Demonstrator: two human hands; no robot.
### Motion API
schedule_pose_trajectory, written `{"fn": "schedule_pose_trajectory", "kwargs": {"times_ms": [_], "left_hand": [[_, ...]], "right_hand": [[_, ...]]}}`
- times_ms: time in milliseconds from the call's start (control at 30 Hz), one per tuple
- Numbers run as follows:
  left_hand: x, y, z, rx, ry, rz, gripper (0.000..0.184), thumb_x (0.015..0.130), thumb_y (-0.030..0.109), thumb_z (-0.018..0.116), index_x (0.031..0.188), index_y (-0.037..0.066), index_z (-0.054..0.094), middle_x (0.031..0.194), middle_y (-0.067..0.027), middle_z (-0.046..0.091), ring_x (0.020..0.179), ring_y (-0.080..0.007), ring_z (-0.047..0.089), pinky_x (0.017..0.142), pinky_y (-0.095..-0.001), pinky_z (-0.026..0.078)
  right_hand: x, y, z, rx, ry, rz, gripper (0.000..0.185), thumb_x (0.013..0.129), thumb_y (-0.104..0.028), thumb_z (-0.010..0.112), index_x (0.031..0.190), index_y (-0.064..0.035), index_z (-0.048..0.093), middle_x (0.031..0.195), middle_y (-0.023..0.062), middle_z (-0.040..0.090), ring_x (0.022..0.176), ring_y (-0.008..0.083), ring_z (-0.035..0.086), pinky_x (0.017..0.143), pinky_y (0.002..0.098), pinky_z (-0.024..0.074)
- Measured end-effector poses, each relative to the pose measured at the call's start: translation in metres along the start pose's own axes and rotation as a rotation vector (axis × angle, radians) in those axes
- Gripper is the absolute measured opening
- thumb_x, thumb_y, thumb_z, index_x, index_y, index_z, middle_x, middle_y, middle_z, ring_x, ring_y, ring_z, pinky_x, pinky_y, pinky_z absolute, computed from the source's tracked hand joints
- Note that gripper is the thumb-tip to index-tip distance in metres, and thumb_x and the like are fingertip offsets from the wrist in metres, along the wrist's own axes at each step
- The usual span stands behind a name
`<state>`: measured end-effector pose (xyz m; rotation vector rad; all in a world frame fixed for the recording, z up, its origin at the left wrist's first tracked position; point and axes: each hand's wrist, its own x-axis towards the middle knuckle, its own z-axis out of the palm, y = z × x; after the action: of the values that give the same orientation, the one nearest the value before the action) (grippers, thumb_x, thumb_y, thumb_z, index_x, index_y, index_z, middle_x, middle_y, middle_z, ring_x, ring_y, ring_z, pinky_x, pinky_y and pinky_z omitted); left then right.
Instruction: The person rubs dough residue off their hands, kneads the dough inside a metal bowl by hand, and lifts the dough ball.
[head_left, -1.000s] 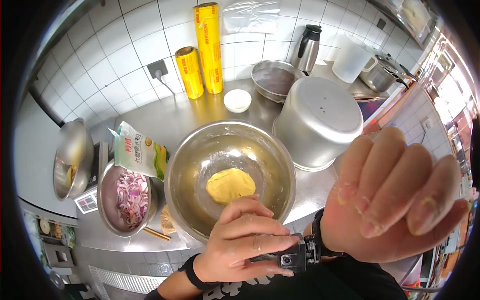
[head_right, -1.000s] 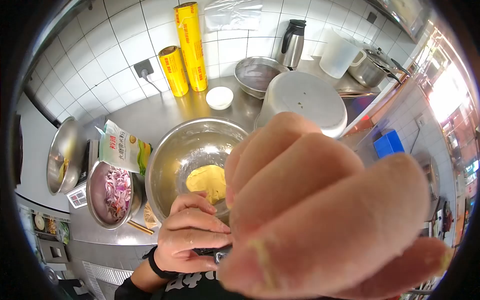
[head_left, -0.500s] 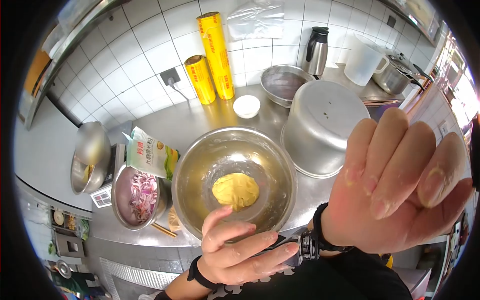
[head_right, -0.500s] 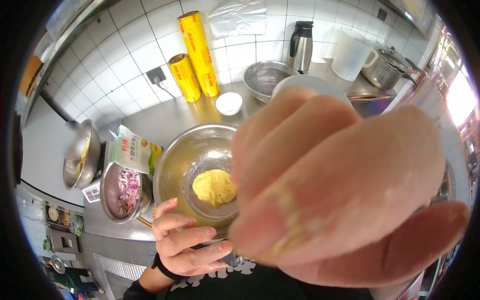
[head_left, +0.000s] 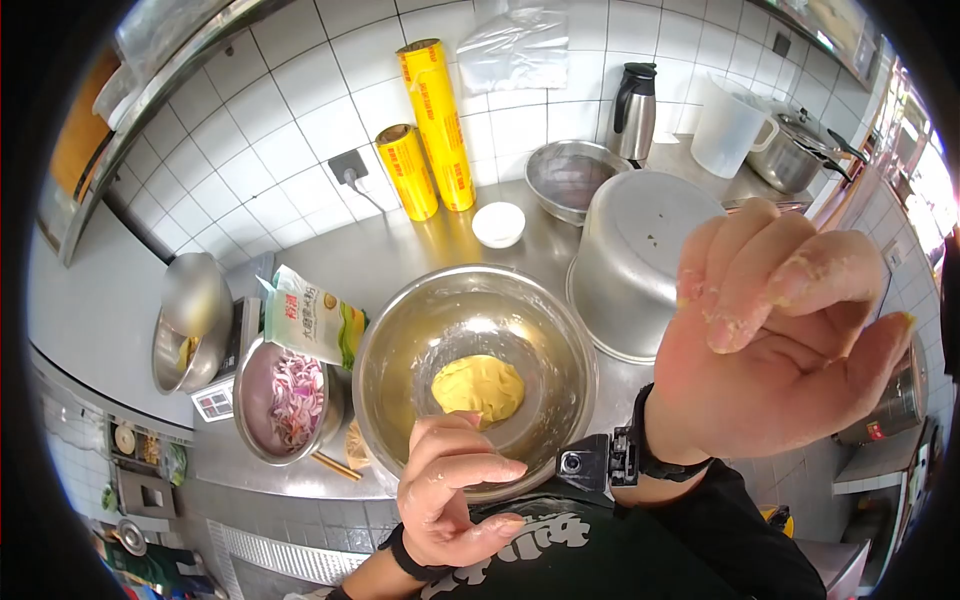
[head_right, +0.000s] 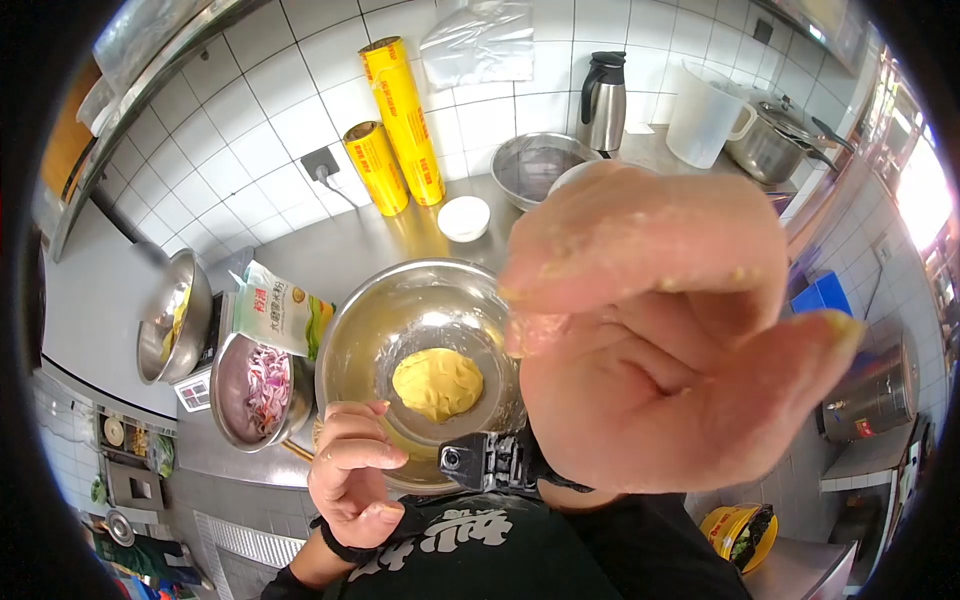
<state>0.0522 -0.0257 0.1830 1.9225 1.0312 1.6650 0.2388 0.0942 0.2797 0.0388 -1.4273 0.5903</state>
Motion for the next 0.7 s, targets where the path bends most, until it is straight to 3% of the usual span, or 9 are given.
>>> {"fn": "schedule_pose_trajectory", "kwargs": {"times_ms": [167,267,400,500,567,633,700], "left_hand": [[0.004,0.007,-0.004,0.183,-0.053,0.045,0.051,0.061,0.03,0.083,0.105,0.007,0.069,0.09,-0.0051,0.055,0.086,-0.0248,0.051,0.085,-0.0422,0.042],[0.0,0.003,-0.007,0.257,-0.15,0.132,0.06,0.067,0.043,0.079,0.109,0.004,0.063,0.095,-0.0097,0.051,0.091,-0.0264,0.049,0.091,-0.0475,0.039],[0.01,0.018,0.0,0.252,-0.143,0.036,0.067,0.055,0.036,0.086,0.112,0.007,0.066,0.098,-0.0066,0.057,0.093,-0.0238,0.051,0.088,-0.0453,0.041],[0.012,0.027,-0.002,0.258,-0.182,0.008,0.058,0.059,0.036,0.082,0.11,0.013,0.067,0.1,-0.0069,0.056,0.093,-0.0241,0.052,0.095,-0.0479,0.037],[0.014,0.017,-0.001,0.272,-0.173,0.201,0.056,0.069,0.04,0.073,0.113,0.007,0.063,0.111,-0.013,0.055,0.102,-0.0312,0.051,0.093,-0.047,0.038],[0.012,0.006,-0.004,0.252,-0.181,0.29,0.054,0.071,0.039,0.071,0.111,0.004,0.062,0.115,-0.0161,0.055,0.105,-0.0347,0.051,0.091,-0.0465,0.039],[0.008,0.008,-0.012,0.316,-0.213,0.253,0.051,0.067,0.036,0.075,0.106,0.005,0.064,0.111,-0.0149,0.055,0.102,-0.0332,0.051,0.09,-0.0463,0.039]], "right_hand": [[-0.005,0.002,0.016,-0.018,0.064,0.002,0.054,0.1,-0.042,0.016,0.08,-0.0053,0.051,0.05,0.0034,0.044,0.044,0.0132,0.033,0.044,0.0277,0.0326],[-0.006,0.0,0.029,0.018,0.119,-0.006,0.057,0.1,-0.042,0.015,0.076,-0.0049,0.051,0.05,0.004,0.045,0.042,0.0153,0.036,0.044,0.0291,0.0353],[-0.004,-0.005,0.041,-0.069,0.184,0.0,0.055,0.099,-0.04,0.018,0.072,-0.0046,0.051,0.051,0.0049,0.046,0.042,0.0179,0.039,0.044,0.0309,0.037],[-0.004,-0.005,0.049,-0.139,0.204,-0.046,0.05,0.098,-0.036,0.024,0.071,-0.0048,0.051,0.051,0.0054,0.046,0.042,0.0187,0.04,0.043,0.0313,0.0363],[-0.002,-0.003,0.054,-0.189,0.212,-0.09,0.046,0.098,-0.034,0.028,0.07,-0.005,0.051,0.051,0.0058,0.047,0.042,0.0192,0.041,0.043,0.0315,0.0357],[-0.003,0.003,0.061,-0.242,0.224,-0.133,0.043,0.097,-0.032,0.032,0.07,-0.0051,0.051,0.051,0.0061,0.047,0.042,0.0197,0.042,0.042,0.0317,0.0352],[-0.003,0.005,0.067,-0.311,0.228,-0.166,0.04,0.097,-0.03,0.035,0.069,-0.0053,0.051,0.051,0.0065,0.047,0.042,0.0203,0.042,0.042,0.032,0.0347]]}}
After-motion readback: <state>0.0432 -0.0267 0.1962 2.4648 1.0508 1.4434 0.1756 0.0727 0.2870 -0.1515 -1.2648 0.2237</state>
